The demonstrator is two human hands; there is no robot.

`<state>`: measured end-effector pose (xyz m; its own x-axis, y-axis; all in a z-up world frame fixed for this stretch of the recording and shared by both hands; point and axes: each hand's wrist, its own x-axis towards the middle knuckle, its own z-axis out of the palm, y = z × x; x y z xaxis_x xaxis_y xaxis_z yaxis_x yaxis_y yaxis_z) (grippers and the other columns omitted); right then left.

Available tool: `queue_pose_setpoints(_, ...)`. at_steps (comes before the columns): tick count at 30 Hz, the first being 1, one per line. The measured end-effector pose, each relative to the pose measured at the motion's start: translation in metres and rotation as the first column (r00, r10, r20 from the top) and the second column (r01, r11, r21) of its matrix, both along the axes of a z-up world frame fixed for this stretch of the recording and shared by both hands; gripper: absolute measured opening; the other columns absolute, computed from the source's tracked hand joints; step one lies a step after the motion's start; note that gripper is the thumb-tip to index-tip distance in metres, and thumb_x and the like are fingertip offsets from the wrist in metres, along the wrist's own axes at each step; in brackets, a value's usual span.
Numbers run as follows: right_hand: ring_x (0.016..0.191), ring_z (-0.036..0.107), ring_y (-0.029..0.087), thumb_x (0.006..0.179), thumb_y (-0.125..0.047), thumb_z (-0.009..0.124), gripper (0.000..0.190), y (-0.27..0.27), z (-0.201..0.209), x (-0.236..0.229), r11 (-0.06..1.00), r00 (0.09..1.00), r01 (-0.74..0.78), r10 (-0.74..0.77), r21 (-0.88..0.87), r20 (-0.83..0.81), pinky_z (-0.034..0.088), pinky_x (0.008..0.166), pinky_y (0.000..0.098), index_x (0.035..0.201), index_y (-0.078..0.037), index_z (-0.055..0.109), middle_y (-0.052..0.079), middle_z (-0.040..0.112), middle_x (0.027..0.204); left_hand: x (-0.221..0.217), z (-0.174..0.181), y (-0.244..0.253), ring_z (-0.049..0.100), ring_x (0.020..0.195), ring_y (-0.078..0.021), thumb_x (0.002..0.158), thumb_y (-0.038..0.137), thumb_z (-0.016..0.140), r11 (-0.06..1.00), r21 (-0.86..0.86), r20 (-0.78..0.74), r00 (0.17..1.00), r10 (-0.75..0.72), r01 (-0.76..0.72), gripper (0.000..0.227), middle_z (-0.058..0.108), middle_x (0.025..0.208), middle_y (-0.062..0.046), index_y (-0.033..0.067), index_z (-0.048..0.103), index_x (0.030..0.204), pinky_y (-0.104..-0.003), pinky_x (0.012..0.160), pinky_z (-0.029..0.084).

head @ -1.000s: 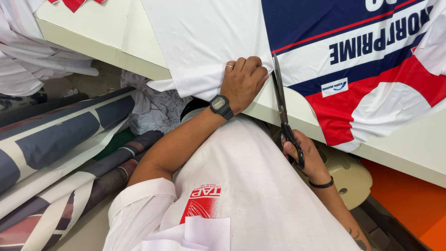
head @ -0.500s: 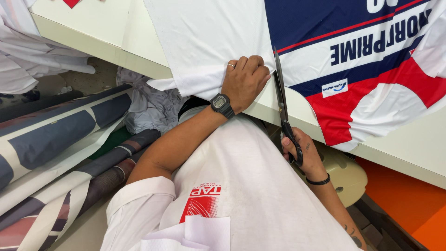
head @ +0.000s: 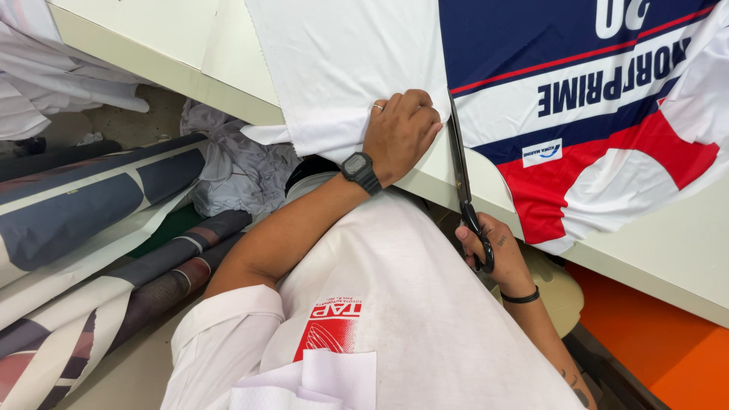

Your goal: The person uses shears to cut a white paper pattern from a blue and white sports jersey laid on a white table. They hold the fabric steady with one hand while cutting along the pattern edge with the other, then remove the cut pattern piece.

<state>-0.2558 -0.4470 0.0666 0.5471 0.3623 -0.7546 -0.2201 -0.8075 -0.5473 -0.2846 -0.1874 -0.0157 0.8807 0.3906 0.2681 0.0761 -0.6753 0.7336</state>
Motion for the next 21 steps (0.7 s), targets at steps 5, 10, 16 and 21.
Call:
queue_pose_setpoints(5, 0.052, 0.059, 0.010, 0.088, -0.069, 0.058, 0.061, 0.000, 0.004, 0.005, 0.982, 0.997, -0.071, 0.074, 0.173, -0.009, 0.046, 0.050, 0.0223, 0.087, -0.007, 0.060, 0.001, 0.056, 0.059, -0.005, 0.005, 0.022, 0.057, 0.103, -0.0204, 0.090, 0.019, 0.076, 0.990, -0.079, 0.010, 0.993, 0.120, -0.119, 0.007, 0.061, 0.115, -0.001, 0.0163, 0.069, 0.091, -0.044, 0.095, 0.037)
queue_pose_setpoints(10, 0.053, 0.058, 0.013, 0.085, -0.072, 0.057, 0.066, 0.014, 0.003, 0.013, 0.988, 0.998, -0.030, 0.038, 0.151, -0.050, 0.047, 0.049, 0.0250, 0.088, -0.006, 0.059, 0.003, 0.054, 0.062, -0.009, 0.002, 0.037, 0.058, 0.103, -0.0196, 0.090, 0.019, 0.076, 0.990, -0.087, 0.010, 0.994, 0.110, -0.108, 0.007, 0.061, 0.112, 0.000, 0.0166, 0.069, 0.091, -0.045, 0.097, 0.034)
queue_pose_setpoints(16, 0.054, 0.058, 0.012, 0.086, -0.071, 0.057, 0.066, 0.030, 0.000, 0.022, 0.991, 0.999, -0.038, 0.039, 0.132, -0.011, 0.049, 0.049, 0.0250, 0.085, -0.005, 0.059, 0.002, 0.055, 0.063, -0.013, -0.002, 0.038, 0.057, 0.101, -0.0169, 0.091, 0.020, 0.075, 0.993, -0.081, 0.015, 0.996, 0.087, -0.085, 0.006, 0.061, 0.110, 0.003, 0.0179, 0.069, 0.090, -0.044, 0.099, 0.034)
queue_pose_setpoints(21, 0.050, 0.058, 0.012, 0.085, -0.071, 0.056, 0.066, 0.037, -0.001, 0.023, 0.996, 0.997, -0.063, 0.059, 0.070, 0.050, 0.047, 0.046, 0.0252, 0.083, -0.005, 0.060, 0.002, 0.055, 0.059, -0.012, -0.003, 0.039, 0.057, 0.101, -0.0167, 0.091, 0.020, 0.075, 0.993, -0.086, 0.020, 0.996, 0.084, -0.082, 0.007, 0.061, 0.109, 0.003, 0.0166, 0.069, 0.090, -0.043, 0.099, 0.035)
